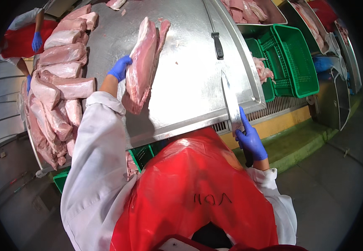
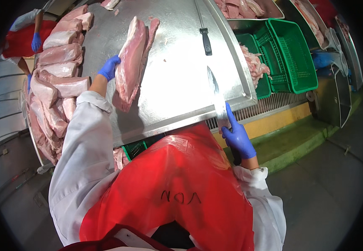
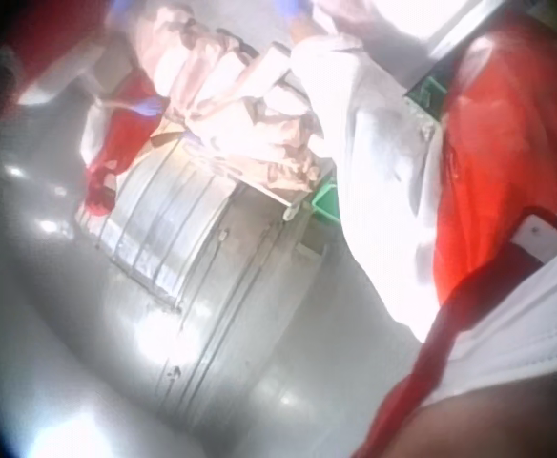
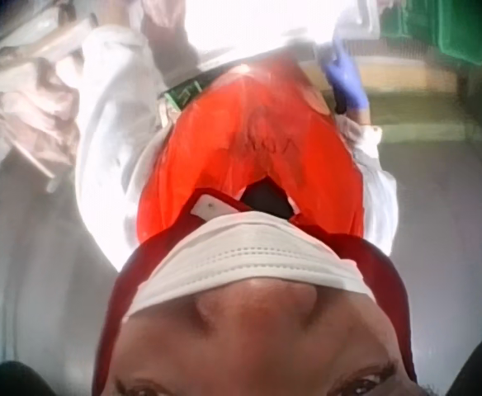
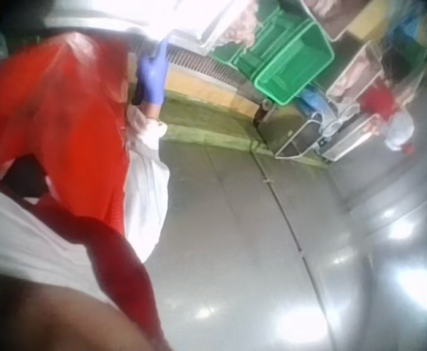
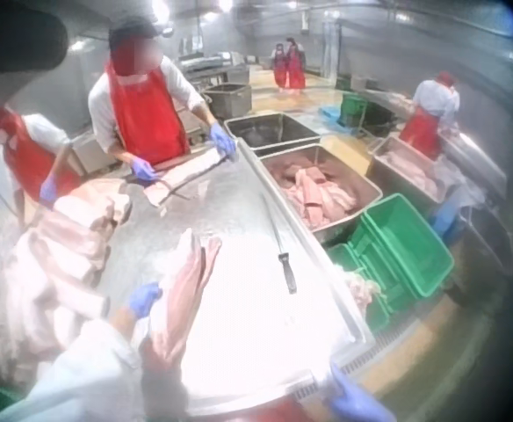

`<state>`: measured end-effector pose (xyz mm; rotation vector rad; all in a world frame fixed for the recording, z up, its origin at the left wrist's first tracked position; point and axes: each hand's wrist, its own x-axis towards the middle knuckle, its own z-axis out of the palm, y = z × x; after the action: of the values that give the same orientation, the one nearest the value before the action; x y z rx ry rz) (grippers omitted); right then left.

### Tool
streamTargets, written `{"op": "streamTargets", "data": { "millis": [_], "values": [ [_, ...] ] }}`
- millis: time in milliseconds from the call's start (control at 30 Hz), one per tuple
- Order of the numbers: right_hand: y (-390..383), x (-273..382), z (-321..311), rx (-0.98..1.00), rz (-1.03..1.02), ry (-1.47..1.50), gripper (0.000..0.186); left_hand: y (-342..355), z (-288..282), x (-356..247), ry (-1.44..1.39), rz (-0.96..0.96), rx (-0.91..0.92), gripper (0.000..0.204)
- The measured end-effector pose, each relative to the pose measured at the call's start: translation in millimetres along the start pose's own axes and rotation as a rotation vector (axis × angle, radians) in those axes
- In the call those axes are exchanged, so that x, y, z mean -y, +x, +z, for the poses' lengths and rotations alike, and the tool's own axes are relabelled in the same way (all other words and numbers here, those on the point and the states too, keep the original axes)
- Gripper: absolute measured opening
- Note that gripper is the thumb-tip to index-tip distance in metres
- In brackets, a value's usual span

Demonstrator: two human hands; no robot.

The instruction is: The person uses a knife to trim fat and connective tissue from large slabs of raw meat on a stainless steel table. Trimmed pieces are placed into green crates while the cleaned meat is set aside on the table.

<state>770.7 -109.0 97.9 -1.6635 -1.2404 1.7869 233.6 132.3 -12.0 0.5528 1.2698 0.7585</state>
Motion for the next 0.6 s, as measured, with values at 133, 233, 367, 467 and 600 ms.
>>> {"op": "streamTargets", "data": {
  "millis": [133,233,367,467,600],
  "values": [
    [27.0,17.5,-25.0,0.083,0.045,-0.014,0.082,20.7,-89.2,46.3,1.195,0.279,-0.542,0.041],
    [44.1,25.6,-37.0,0.033,0.039,0.029,0.082,-29.9,62.7,3.6,1.240,0.533,-0.854,0.047],
    [89.9,28.8,-51.6,0.078,-0.076,-0.099,0.082,-15.4,157.0,58.9,1.380,0.418,-0.751,0.078],
    [108.4,48.4,-48.6,0.067,-0.134,-0.099,0.082,-16.2,184.9,83.0,1.081,0.135,-0.536,0.046],
    [139.9,53.0,-42.5,0.130,-0.221,-0.133,0.082,-95.8,175.0,84.3,1.089,0.158,-0.472,0.027]
  ]
}}
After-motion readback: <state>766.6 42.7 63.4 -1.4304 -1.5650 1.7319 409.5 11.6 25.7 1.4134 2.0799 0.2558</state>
